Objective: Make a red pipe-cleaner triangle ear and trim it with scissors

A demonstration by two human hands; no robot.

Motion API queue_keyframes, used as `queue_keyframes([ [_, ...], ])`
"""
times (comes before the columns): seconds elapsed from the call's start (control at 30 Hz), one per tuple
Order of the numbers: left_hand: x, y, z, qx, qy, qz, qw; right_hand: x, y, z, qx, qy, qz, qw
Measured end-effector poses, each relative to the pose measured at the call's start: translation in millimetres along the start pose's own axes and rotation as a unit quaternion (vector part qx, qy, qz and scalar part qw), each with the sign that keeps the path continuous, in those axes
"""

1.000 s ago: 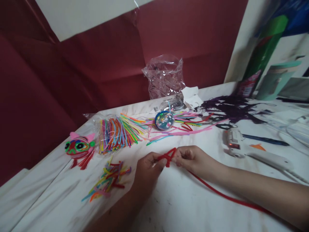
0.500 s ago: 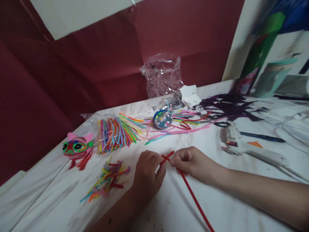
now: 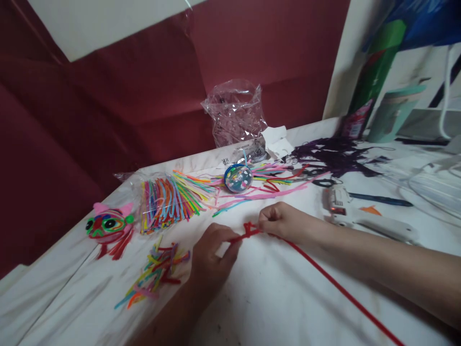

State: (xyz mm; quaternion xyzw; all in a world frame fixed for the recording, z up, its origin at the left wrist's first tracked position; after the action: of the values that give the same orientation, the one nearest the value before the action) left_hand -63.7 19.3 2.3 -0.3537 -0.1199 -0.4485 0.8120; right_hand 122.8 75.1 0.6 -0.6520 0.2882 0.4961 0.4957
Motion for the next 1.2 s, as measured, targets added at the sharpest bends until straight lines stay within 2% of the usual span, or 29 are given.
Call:
queue_keyframes([
  [0.07, -6, 1.8, 0, 0.062, -0.146, -0.048, 0.986, -1, 3, -1, -0.043, 0.017, 0.047, 0.998],
  [0.13, -11, 4.7, 0, 0.09, -0.247, -0.094, 0.96, -2, 7, -5, -0.091, 0.029, 0.087, 0.992],
  [0.23, -15, 10.1, -2, 0.065, -0.323, -0.166, 0.929, 0, 14, -8, -0.101, 0.06, 0.118, 0.986],
  [0.33, -15, 15.7, -3, 0.019, -0.386, -0.24, 0.89, 3, 16, -6, -0.055, 0.066, 0.137, 0.987],
  [0.4, -15, 18.1, -3, 0.02, -0.42, -0.273, 0.865, 6, 16, -3, -0.015, 0.05, 0.144, 0.988],
  [0.47, -16, 19.0, -3, 0.04, -0.438, -0.284, 0.852, 7, 16, -1, 0.031, 0.026, 0.153, 0.987],
  [0.53, -17, 18.9, -3, 0.058, -0.448, -0.295, 0.842, 8, 17, 0, 0.05, 0.012, 0.183, 0.982],
  [0.63, -17, 18.4, -2, 0.067, -0.455, -0.314, 0.831, 8, 20, -1, 0.024, 0.016, 0.241, 0.97],
  [0.7, -16, 18.3, -3, 0.063, -0.45, -0.313, 0.834, 9, 21, -2, 0.015, 0.017, 0.251, 0.968],
  [0.87, -17, 19.2, -6, 0.029, -0.409, -0.272, 0.871, 9, 21, -5, 0.019, 0.03, 0.158, 0.987],
  [1.0, -18, 20.1, -7, 0.012, -0.375, -0.229, 0.898, 14, 23, -6, -0.055, 0.021, 0.081, 0.995],
  [1.13, -18, 19.5, -5, 0.048, -0.403, -0.251, 0.879, 25, 28, -4, -0.109, -0.008, 0.03, 0.994],
  [1.2, -18, 18.4, -3, 0.072, -0.421, -0.282, 0.859, 29, 28, -3, -0.102, -0.031, -0.01, 0.994],
])
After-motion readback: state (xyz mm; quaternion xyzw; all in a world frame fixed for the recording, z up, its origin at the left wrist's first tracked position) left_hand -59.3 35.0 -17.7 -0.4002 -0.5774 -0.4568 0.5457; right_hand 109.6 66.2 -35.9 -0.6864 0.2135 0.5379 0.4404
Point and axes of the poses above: each hand's wrist, its own z-axis towards the middle knuckle, its own y-axis out of the palm, x = y × z, the point moved 1 cm from there along z, towards the middle knuckle, and after that the axes turned 10 degrees about x, right-handed, at the moved point
